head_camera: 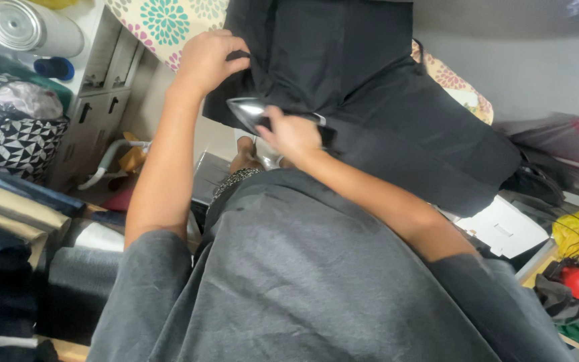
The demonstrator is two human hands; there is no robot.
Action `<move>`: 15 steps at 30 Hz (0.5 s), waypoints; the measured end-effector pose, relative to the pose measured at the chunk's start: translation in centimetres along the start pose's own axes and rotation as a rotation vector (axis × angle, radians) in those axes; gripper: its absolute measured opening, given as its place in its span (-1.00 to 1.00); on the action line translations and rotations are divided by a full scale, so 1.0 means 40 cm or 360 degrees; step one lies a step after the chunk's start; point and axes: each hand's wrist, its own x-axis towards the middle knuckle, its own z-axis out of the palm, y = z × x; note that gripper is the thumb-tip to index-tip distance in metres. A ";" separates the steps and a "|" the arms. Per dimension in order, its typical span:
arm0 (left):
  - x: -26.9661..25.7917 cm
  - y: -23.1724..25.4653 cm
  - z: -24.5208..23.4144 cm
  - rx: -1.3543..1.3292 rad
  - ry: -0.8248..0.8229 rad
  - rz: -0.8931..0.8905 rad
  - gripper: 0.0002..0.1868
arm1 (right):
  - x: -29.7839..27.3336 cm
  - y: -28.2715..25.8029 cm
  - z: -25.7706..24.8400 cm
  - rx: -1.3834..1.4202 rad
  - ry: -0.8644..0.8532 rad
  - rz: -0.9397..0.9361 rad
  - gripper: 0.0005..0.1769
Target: The person irons a pair of black trousers on an ironing board, then hangs them on a hanger. Next, they iron a light-colored shirt, smoothing it out and pressing the fabric with the iron.
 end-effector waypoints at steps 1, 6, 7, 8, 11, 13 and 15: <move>0.002 0.002 -0.003 0.0005 -0.0006 0.0002 -0.83 | 0.024 -0.022 0.009 0.0001 -0.0025 -0.0014 -0.55; -0.009 0.012 -0.018 0.0030 0.0020 -0.0025 -0.80 | 0.035 -0.034 0.012 0.0048 0.0003 -0.0346 -0.56; -0.012 0.012 -0.023 0.0014 0.0027 -0.0019 -0.80 | 0.029 -0.032 0.011 0.0057 -0.0034 -0.0334 -0.57; -0.015 0.014 -0.029 -0.0003 0.0033 -0.0012 -0.80 | 0.022 -0.031 0.009 0.0067 -0.0070 -0.0322 -0.58; -0.025 0.022 -0.043 -0.0028 0.0005 -0.0051 -0.80 | 0.022 -0.043 0.015 0.0153 -0.0157 -0.0061 -0.49; -0.035 0.031 -0.047 -0.0064 -0.0015 -0.0081 -0.80 | 0.029 -0.058 0.025 0.0238 -0.0133 0.0069 -0.46; -0.042 0.036 -0.055 -0.0121 -0.0018 -0.0096 -0.79 | 0.041 -0.066 0.028 0.0332 -0.0029 0.0073 -0.52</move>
